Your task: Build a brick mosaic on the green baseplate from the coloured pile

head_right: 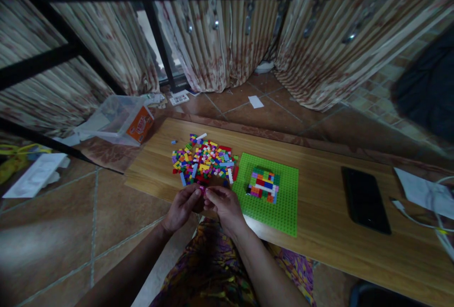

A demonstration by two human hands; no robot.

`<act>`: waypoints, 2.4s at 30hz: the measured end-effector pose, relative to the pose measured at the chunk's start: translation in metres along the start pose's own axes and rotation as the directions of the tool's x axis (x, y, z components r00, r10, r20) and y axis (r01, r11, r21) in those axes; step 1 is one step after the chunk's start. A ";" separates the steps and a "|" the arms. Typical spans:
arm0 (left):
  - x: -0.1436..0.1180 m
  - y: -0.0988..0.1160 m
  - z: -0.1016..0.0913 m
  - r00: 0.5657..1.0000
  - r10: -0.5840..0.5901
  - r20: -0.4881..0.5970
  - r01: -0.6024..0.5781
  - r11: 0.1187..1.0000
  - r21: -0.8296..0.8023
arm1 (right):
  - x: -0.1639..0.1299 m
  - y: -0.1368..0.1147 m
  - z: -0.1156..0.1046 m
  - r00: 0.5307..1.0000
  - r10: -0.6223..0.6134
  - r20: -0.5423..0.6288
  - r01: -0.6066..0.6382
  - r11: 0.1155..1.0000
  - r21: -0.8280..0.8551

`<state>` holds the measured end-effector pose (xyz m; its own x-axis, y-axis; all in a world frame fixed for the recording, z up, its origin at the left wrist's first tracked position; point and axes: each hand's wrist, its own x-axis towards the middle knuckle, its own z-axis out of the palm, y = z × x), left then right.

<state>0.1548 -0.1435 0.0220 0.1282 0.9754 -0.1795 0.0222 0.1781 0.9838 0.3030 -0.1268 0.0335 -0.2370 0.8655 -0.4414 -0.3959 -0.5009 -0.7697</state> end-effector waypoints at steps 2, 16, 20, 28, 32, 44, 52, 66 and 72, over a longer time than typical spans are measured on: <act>0.001 0.000 0.002 0.999 0.024 -0.024 -0.023 0.998 0.052 | 0.003 -0.003 -0.001 0.998 -0.031 -0.045 0.031 0.999 -0.012; 0.007 0.006 0.015 0.967 0.159 -0.197 -0.039 0.863 0.505 | 0.005 -0.010 -0.014 0.859 -0.511 -0.021 0.377 0.661 -0.649; 0.008 0.003 0.014 0.959 0.189 -0.211 -0.047 0.841 0.540 | -0.021 -0.022 -0.032 0.848 -0.530 -0.018 0.368 0.613 -0.699; 0.010 0.003 0.012 0.957 0.221 -0.186 -0.072 0.807 0.586 | -0.057 -0.049 -0.110 0.733 -0.560 -0.387 0.140 0.681 -0.719; 0.011 0.001 0.012 0.957 0.225 -0.181 -0.069 0.787 0.614 | -0.051 -0.056 -0.132 0.710 -0.515 -0.481 0.042 0.712 -0.700; 0.011 0.002 0.012 0.956 0.217 -0.195 -0.044 0.766 0.641 | -0.034 -0.061 -0.134 0.725 -0.521 -0.451 0.010 0.662 -0.750; 0.011 0.001 0.013 0.959 0.203 -0.197 -0.032 0.771 0.636 | -0.031 -0.060 -0.141 0.763 -0.480 -0.432 0.038 0.701 -0.712; 0.010 0.003 0.013 0.956 0.232 -0.182 -0.065 0.769 0.636 | -0.036 -0.065 -0.139 0.784 -0.461 -0.416 0.007 0.677 -0.736; 0.011 0.002 0.013 0.956 0.238 -0.174 -0.078 0.773 0.629 | -0.034 -0.066 -0.138 0.770 -0.476 -0.425 -0.018 0.649 -0.760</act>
<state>0.1689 -0.1343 0.0222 -0.0445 0.9971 0.0622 0.6309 -0.0202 0.7756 0.4598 -0.1217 0.0353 0.3834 0.9080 -0.1691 0.4217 -0.3350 -0.8426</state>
